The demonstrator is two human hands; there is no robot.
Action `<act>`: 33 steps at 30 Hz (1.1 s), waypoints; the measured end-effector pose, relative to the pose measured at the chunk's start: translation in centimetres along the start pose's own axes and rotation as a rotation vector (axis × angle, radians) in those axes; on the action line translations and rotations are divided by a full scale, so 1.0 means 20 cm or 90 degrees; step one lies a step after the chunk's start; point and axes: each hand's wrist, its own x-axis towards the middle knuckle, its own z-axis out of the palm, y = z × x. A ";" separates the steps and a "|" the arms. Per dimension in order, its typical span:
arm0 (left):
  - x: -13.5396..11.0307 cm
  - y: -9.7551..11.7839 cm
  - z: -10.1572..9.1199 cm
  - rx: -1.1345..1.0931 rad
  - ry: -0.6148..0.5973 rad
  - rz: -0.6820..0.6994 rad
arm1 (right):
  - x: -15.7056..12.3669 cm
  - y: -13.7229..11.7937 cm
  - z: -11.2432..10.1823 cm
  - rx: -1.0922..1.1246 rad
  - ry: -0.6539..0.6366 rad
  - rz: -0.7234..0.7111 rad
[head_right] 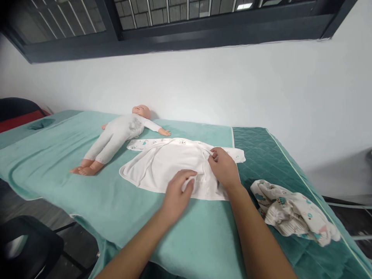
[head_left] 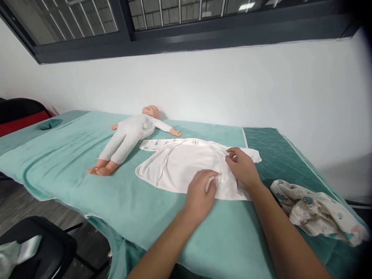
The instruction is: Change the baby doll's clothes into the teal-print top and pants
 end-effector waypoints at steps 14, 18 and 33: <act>0.51 -0.51 -0.52 0.565 -0.060 -0.198 | -0.04 -0.08 -0.03 0.040 0.001 -0.259; 0.54 -0.57 -0.53 0.524 -0.017 -0.217 | -0.07 -0.09 -0.06 0.084 0.012 -0.248; 0.48 -0.63 -0.58 0.252 0.217 -0.082 | -0.03 0.05 0.02 -0.376 -0.070 -0.325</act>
